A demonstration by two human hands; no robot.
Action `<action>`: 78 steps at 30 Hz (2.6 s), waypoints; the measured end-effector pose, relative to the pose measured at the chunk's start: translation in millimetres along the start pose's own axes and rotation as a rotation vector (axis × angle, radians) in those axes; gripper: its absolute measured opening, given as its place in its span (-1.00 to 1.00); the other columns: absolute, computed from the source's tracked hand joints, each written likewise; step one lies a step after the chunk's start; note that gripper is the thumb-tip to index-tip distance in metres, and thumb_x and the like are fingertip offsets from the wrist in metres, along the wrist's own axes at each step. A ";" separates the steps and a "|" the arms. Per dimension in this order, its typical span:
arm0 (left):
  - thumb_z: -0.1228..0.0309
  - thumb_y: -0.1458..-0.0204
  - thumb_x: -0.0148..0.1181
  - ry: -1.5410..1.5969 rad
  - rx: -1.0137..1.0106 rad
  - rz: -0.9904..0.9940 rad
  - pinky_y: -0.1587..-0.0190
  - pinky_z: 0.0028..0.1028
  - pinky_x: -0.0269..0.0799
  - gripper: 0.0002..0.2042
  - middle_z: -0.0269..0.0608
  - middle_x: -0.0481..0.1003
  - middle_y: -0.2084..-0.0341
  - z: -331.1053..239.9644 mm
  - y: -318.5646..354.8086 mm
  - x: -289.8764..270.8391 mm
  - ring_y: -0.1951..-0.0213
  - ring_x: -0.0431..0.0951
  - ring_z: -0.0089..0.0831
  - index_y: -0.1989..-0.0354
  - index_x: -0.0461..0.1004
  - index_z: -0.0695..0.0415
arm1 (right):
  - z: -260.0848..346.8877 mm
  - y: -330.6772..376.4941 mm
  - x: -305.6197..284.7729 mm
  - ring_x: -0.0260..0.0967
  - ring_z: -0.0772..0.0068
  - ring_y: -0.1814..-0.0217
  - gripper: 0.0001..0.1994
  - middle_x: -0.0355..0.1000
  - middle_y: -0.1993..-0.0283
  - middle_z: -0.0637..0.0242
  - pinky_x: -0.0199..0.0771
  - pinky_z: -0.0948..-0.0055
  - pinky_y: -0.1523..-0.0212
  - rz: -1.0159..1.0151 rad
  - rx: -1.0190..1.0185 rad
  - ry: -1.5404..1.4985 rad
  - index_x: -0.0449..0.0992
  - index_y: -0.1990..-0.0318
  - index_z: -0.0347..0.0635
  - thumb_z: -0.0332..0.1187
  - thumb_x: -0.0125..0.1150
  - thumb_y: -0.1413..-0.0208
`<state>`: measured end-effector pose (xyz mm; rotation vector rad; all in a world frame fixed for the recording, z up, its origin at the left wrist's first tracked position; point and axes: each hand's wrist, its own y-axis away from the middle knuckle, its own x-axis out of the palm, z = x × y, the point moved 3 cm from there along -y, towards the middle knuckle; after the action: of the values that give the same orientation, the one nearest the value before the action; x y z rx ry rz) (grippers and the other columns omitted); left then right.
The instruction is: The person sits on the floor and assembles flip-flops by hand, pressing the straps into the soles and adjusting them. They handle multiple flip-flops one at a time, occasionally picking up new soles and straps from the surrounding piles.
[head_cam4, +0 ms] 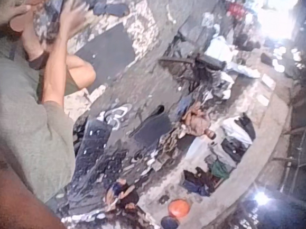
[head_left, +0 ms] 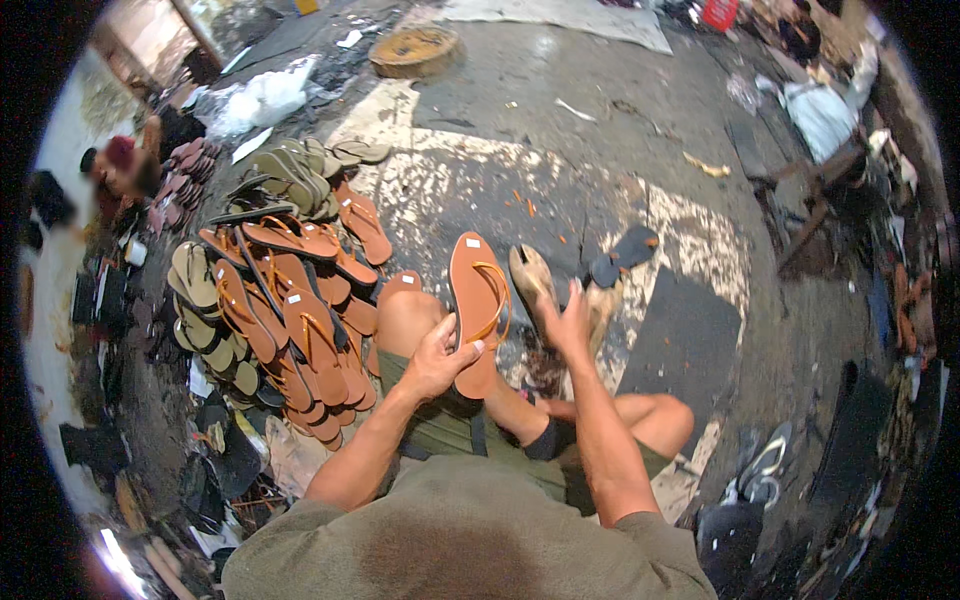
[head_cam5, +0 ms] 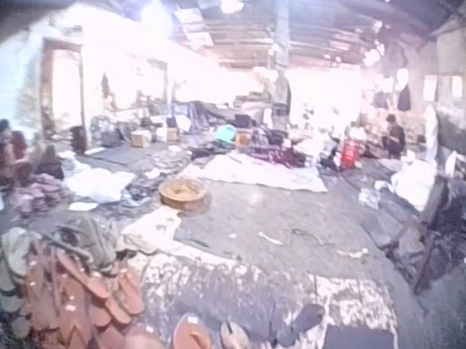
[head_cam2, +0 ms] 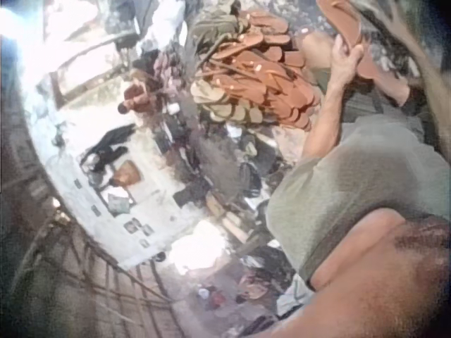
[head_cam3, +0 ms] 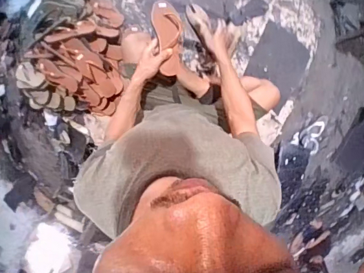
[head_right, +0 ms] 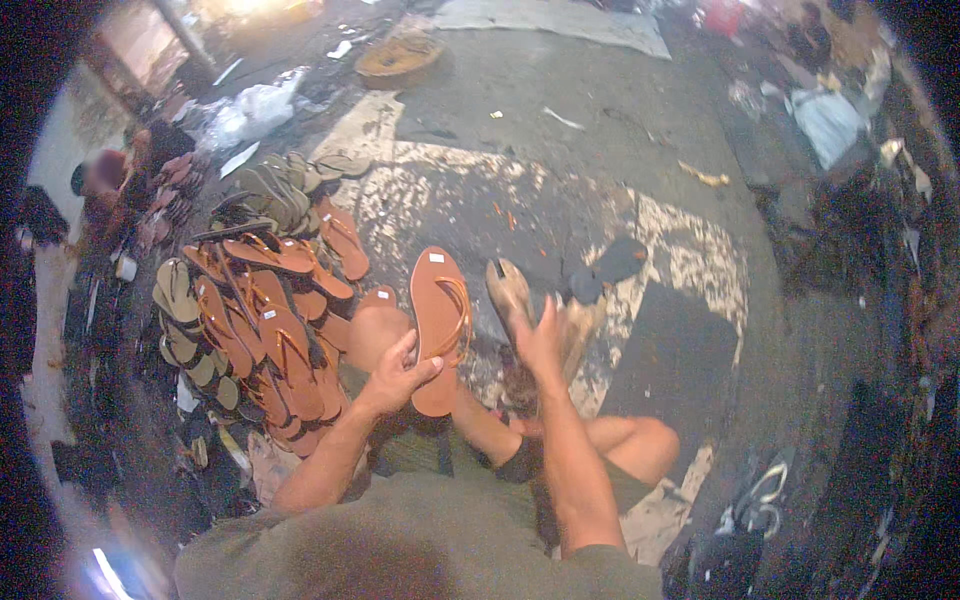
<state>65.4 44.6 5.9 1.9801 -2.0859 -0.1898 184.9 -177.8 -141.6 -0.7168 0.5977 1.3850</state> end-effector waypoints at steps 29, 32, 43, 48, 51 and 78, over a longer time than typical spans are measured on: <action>-0.21 -0.39 -0.31 0.679 0.568 0.042 -0.34 -0.05 0.30 -0.27 0.04 0.14 -0.44 -133.7 -76.6 -30.7 -0.29 0.38 -0.15 -0.54 -0.02 0.06 | 173.6 109.2 -132.6 0.38 -0.06 -0.25 -0.36 0.42 -0.21 -0.13 0.34 0.08 -0.29 0.028 -0.269 -0.760 0.35 -0.29 -0.45 -0.25 0.40 -0.14; -0.16 -0.40 -0.23 0.790 0.575 0.016 -0.25 -0.07 0.46 -0.31 -0.02 0.27 -0.34 -136.3 -67.9 4.2 -0.29 0.37 -0.06 -0.50 0.02 0.07 | 174.7 112.2 -129.1 0.31 -0.10 -0.29 -0.36 0.39 -0.25 -0.14 0.23 0.03 -0.33 -0.126 -0.400 -0.834 0.35 -0.29 -0.44 -0.26 0.41 -0.14; 0.13 0.10 0.52 0.376 0.151 -0.173 -0.42 -0.15 0.17 0.34 0.24 -0.07 -0.46 -70.8 12.3 39.2 -0.45 0.12 -0.05 -0.54 -0.61 0.19 | 151.3 116.9 -158.6 0.22 0.04 -0.32 -0.14 0.21 -0.36 -0.02 0.14 0.06 -0.38 0.244 -0.525 -0.505 0.30 -0.36 -0.31 0.27 0.24 -0.18; 0.07 0.11 0.41 0.592 0.110 -0.012 -0.40 -0.09 0.25 0.27 0.14 0.03 -0.42 -65.9 60.3 57.2 -0.41 0.21 -0.03 -0.57 -0.55 0.06 | 116.4 139.6 -151.5 0.29 0.56 0.14 -0.43 0.38 0.21 0.38 0.34 0.51 0.03 0.678 0.198 -1.107 0.49 0.03 -0.29 0.13 -0.15 -0.48; 0.07 0.12 0.44 0.674 0.097 0.047 -0.41 -0.09 0.22 0.30 0.14 0.01 -0.44 -65.3 71.2 65.5 -0.42 0.19 -0.03 -0.56 -0.56 0.06 | 123.1 160.8 -154.5 0.15 0.72 0.36 -0.52 0.30 0.40 0.54 0.18 0.62 0.32 0.750 0.381 -1.294 0.50 0.24 -0.18 0.06 -0.09 -0.48; 0.03 -0.39 0.02 0.499 0.007 0.218 0.04 -0.53 0.49 -0.44 -0.20 0.45 0.07 -32.3 69.4 36.5 0.04 0.55 -0.54 -0.33 0.21 0.24 | 117.3 64.0 -138.3 0.62 0.28 0.06 -0.30 0.58 0.01 0.17 0.71 0.20 0.01 0.554 0.353 -1.662 0.46 -0.19 -0.13 0.32 0.10 -0.21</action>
<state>6.2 15.4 59.1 1.5758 -1.9393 0.3211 102.9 -177.5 32.3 0.9944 -0.3573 1.7722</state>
